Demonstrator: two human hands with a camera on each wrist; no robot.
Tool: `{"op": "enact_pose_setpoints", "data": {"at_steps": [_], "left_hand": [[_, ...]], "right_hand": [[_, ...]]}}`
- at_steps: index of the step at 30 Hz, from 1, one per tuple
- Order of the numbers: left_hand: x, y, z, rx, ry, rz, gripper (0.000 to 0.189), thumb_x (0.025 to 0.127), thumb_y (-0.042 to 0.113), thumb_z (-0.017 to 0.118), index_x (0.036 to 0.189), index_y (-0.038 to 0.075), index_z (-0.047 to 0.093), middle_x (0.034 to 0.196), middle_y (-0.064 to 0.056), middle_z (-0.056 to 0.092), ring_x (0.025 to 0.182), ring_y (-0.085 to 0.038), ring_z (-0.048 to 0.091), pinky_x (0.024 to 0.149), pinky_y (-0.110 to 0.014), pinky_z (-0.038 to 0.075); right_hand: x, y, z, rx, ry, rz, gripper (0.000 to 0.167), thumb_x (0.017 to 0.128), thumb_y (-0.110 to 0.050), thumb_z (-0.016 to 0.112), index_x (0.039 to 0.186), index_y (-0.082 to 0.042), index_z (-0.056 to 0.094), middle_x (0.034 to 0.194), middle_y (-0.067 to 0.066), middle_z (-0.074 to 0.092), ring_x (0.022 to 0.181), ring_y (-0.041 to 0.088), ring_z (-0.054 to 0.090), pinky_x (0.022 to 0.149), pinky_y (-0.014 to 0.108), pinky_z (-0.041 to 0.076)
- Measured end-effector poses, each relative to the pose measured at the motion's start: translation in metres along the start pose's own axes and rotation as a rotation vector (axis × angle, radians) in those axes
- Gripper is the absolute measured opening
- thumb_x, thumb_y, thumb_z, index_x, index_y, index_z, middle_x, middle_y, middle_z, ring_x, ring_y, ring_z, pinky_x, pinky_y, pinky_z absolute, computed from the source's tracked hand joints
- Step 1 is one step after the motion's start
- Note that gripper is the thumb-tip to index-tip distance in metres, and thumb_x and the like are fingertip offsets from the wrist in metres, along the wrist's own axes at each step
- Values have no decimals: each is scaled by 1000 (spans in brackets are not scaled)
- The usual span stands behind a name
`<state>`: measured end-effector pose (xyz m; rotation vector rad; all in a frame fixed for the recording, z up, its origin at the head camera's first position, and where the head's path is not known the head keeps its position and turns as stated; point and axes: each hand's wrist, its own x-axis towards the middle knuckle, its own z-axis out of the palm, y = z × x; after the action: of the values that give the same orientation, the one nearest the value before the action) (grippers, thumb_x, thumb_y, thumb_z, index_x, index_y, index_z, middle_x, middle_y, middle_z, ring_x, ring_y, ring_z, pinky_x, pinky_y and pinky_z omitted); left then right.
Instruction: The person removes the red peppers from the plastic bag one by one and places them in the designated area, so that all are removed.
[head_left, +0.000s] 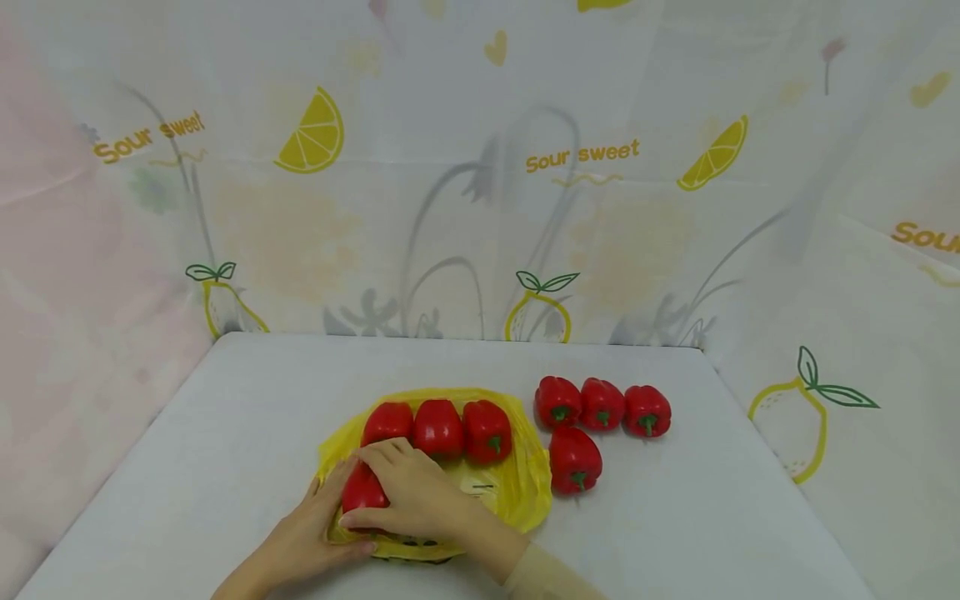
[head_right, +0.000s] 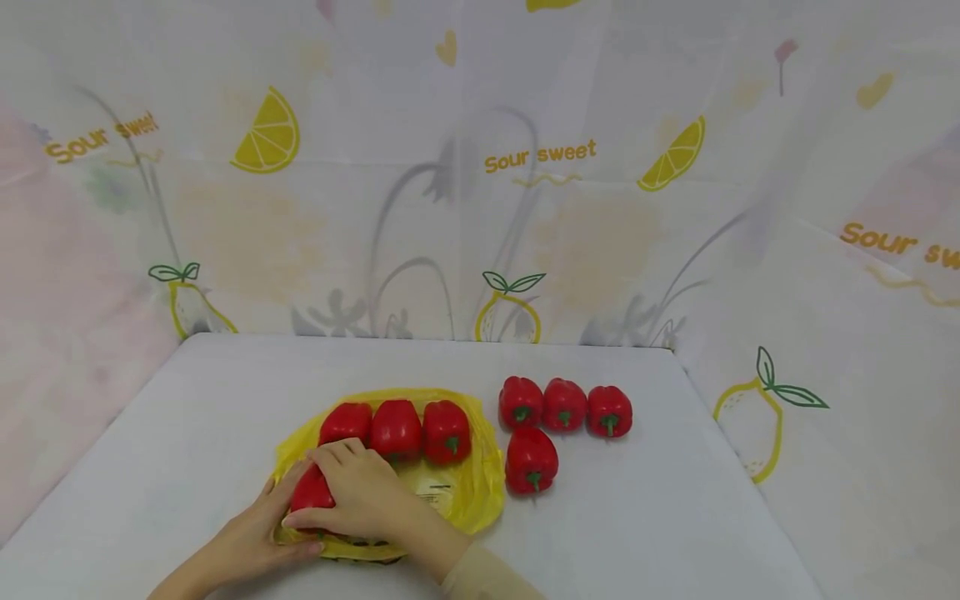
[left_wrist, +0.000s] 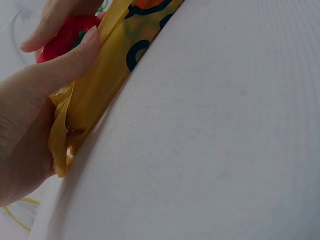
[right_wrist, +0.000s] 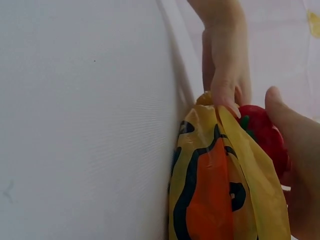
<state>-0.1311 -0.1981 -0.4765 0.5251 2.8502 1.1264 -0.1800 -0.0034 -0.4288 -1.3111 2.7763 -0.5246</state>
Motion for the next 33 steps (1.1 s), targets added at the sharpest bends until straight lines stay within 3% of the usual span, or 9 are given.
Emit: {"op": "enact_pose_setpoints", "data": {"at_steps": [7, 10, 13, 14, 21, 24, 28, 30, 33], "left_hand": [[-1, 1, 1, -7, 22, 16, 109, 72, 54, 79, 152, 5, 23, 151, -27, 28, 135, -48, 30, 109, -65, 13], [-1, 0, 1, 11, 29, 28, 110, 71, 56, 78, 151, 2, 25, 152, -25, 29, 137, -45, 29, 118, -37, 1], [-2, 0, 2, 27, 17, 14, 111, 70, 60, 77, 151, 2, 27, 154, -19, 28, 139, -41, 25, 104, -6, -11], [-2, -1, 2, 34, 13, 15, 111, 70, 60, 76, 151, 2, 28, 154, -18, 28, 140, -41, 25, 102, -3, -11], [-1, -1, 2, 64, 10, 38, 108, 68, 56, 79, 148, -1, 33, 153, -21, 30, 139, -44, 25, 101, -6, -13], [-1, 0, 2, 72, 0, 15, 108, 68, 57, 78, 148, 0, 34, 153, -19, 30, 139, -41, 26, 102, -6, -12], [-1, 2, 1, 72, -22, -24, 109, 68, 59, 77, 149, 2, 33, 155, -16, 28, 141, -38, 25, 116, -32, 3], [-1, 3, 1, 67, -23, -32, 109, 68, 60, 76, 149, 3, 32, 155, -15, 28, 141, -37, 24, 117, -42, 6], [0, 3, 1, 67, -8, -13, 109, 69, 62, 75, 150, 3, 31, 155, -15, 29, 141, -38, 24, 117, -33, 1]], "right_hand": [[-1, -3, 6, -93, -32, -7, 77, 88, -71, 43, 146, -20, 38, 143, -9, 43, 133, 13, 33, 109, 33, 35], [-3, -4, 7, -106, -31, 2, 78, 86, -72, 44, 145, -20, 40, 141, -9, 43, 131, 12, 33, 109, 32, 35], [-4, -4, 7, -117, -32, 4, 78, 85, -72, 46, 143, -20, 41, 138, -10, 43, 128, 11, 35, 108, 30, 35], [-5, -5, 7, -118, -33, 3, 79, 84, -72, 46, 143, -20, 41, 137, -9, 43, 127, 10, 34, 108, 30, 36], [-12, -4, 10, -131, 12, -35, 86, 82, -74, 48, 144, -14, 41, 133, -3, 42, 120, 13, 37, 104, 26, 38], [-16, -3, 10, -92, 30, -34, 86, 82, -72, 52, 144, -13, 41, 132, -2, 42, 115, 12, 40, 100, 22, 41], [-19, -1, 10, -8, 35, -7, 86, 80, -69, 59, 143, -14, 41, 133, -4, 39, 115, 9, 42, 97, 19, 43], [-21, 0, 9, 26, 41, 15, 87, 79, -68, 61, 144, -14, 40, 135, -5, 39, 118, 9, 42, 97, 21, 44], [-23, 3, 6, 41, 75, 38, 89, 78, -65, 66, 145, -14, 37, 139, -4, 39, 123, 10, 41, 96, 23, 46]]}}
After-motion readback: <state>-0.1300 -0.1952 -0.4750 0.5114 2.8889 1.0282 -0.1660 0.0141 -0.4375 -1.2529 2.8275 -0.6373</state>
